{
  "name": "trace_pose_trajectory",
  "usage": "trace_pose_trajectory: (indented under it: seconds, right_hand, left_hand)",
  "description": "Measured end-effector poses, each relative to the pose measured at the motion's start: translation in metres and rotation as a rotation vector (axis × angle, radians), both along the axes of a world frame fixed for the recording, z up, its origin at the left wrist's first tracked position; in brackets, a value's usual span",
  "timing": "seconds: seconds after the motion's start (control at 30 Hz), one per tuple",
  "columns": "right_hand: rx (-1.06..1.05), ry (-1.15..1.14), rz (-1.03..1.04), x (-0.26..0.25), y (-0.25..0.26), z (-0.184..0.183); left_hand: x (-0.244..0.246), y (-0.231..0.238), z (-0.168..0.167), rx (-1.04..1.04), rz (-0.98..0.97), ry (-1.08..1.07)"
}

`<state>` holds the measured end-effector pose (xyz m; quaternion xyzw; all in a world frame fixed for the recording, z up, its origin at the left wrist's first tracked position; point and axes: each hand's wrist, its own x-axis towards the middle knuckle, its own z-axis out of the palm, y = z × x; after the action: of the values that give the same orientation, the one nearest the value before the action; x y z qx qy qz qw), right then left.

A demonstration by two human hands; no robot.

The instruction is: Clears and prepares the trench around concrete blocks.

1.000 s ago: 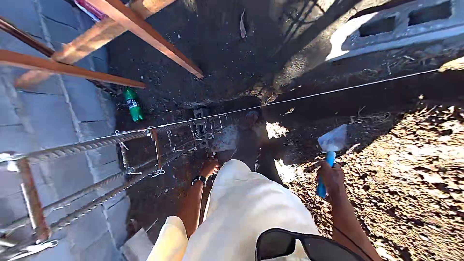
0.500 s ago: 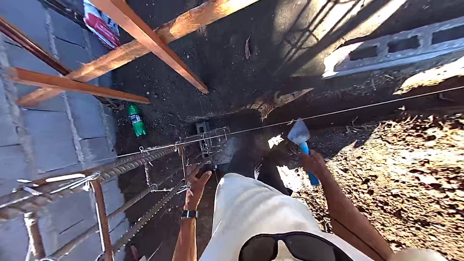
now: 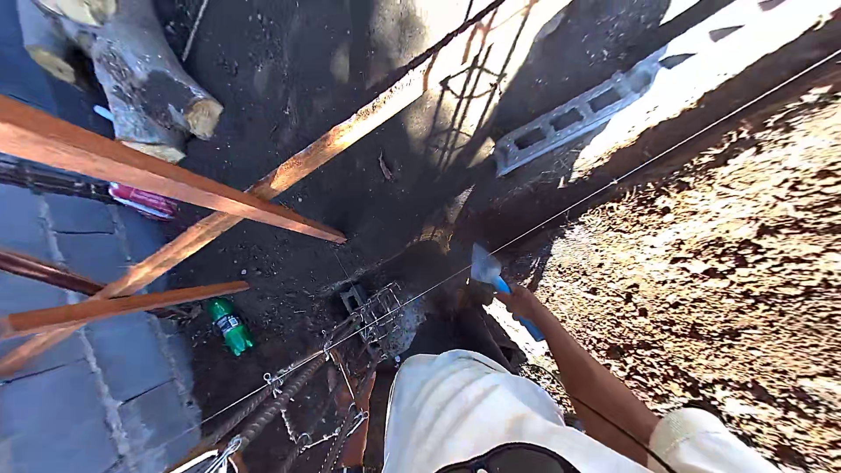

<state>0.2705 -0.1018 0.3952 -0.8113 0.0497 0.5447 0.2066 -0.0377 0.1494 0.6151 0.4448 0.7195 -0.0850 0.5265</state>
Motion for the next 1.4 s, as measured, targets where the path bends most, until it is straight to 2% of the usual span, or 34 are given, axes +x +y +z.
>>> trace_pose_trajectory:
  seconds: [0.03,0.07,0.1,0.13,0.27,0.33,0.43,0.47,0.5,0.53,0.57,0.6,0.67,0.7,0.73,0.77,0.8,0.9,0.97,1.1,1.17,1.23,1.3,1.33,1.4]
  right_hand:
    - [-0.029,0.006,-0.006,-0.003,-0.012,-0.003]
    - [-0.061,0.012,0.001,-0.005,-0.021,-0.006]
    - [-0.089,0.017,0.009,-0.008,-0.027,-0.007]
    - [-0.115,0.016,0.019,-0.011,-0.033,-0.008]
    - [-0.195,0.036,0.036,-0.025,-0.063,-0.022]
    - [-0.2,0.036,0.032,-0.03,-0.069,-0.021]
    - [-0.177,0.014,0.01,-0.043,-0.076,-0.017]
    - [-0.17,0.002,0.003,-0.047,-0.077,-0.017]
    - [-0.164,-0.005,-0.006,-0.051,-0.076,-0.016]
    - [-0.162,-0.007,-0.013,-0.055,-0.075,-0.015]
    - [-0.162,-0.004,-0.011,-0.058,-0.075,-0.014]
    - [-0.164,0.003,-0.001,-0.06,-0.073,-0.012]
    - [-0.172,0.006,0.034,-0.061,-0.064,-0.002]
    - [-0.175,0.008,0.057,-0.06,-0.059,0.0]
    - [-0.168,0.003,0.077,-0.06,-0.056,-0.001]
    - [-0.151,-0.013,0.092,-0.059,-0.053,-0.005]
    - [-0.132,-0.027,0.108,-0.057,-0.048,-0.011]
    - [-0.086,-0.035,0.201,-0.043,-0.021,-0.022]
    - [-0.076,-0.035,0.303,-0.032,0.009,-0.015]
    - [-0.009,-0.073,0.524,-0.02,0.077,0.008]
    - [0.063,-0.07,0.609,-0.018,0.111,0.021]
    - [0.095,-0.074,0.75,-0.018,0.146,0.03]
    - [0.088,-0.09,0.946,-0.018,0.178,0.031]
    - [0.091,-0.104,1.049,-0.019,0.187,0.027]
    - [0.184,-0.161,1.221,-0.016,0.196,0.014]
  left_hand:
    - [-0.026,-0.005,-0.017,0.117,-0.074,-0.118]
    - [-0.07,-0.009,-0.059,0.334,-0.137,-0.316]
    - [-0.095,-0.003,-0.082,0.359,-0.183,-0.383]
    - [-0.1,0.004,-0.083,0.319,-0.205,-0.361]
    - [-0.033,0.016,-0.002,0.229,-0.22,-0.162]
    - [-0.023,0.016,0.011,0.296,-0.194,-0.183]
    - [-0.006,0.03,0.037,0.135,-0.189,-0.078]
    - [-0.016,0.03,0.027,0.184,-0.247,-0.091]
    - [-0.044,0.021,-0.009,0.403,-0.322,-0.176]
    - [-0.076,0.013,-0.06,0.703,-0.347,-0.311]
    - [-0.087,0.011,-0.071,0.692,-0.317,-0.322]
    - [-0.079,0.015,-0.048,0.52,-0.275,-0.219]
    - [-0.032,0.042,0.025,0.009,-0.209,0.048]
    - [-0.033,0.043,0.021,0.027,-0.191,0.048]
    - [-0.057,0.031,-0.02,0.278,-0.177,-0.055]
    - [-0.079,0.025,-0.062,0.419,-0.172,-0.154]
    - [-0.094,0.025,-0.09,0.441,-0.184,-0.211]
    - [-0.113,0.03,-0.129,0.423,-0.253,-0.179]
    - [-0.122,0.028,-0.147,0.448,-0.241,-0.16]
    - [-0.104,0.036,-0.106,0.351,-0.248,-0.115]
    - [-0.104,0.034,-0.104,0.388,-0.223,-0.125]
    - [-0.087,0.032,-0.08,0.44,-0.178,-0.101]
    - [-0.066,0.039,-0.041,0.266,-0.049,-0.064]
    - [-0.069,0.036,-0.048,0.32,-0.016,-0.102]
    - [-0.082,0.028,-0.085,0.499,0.004,-0.183]
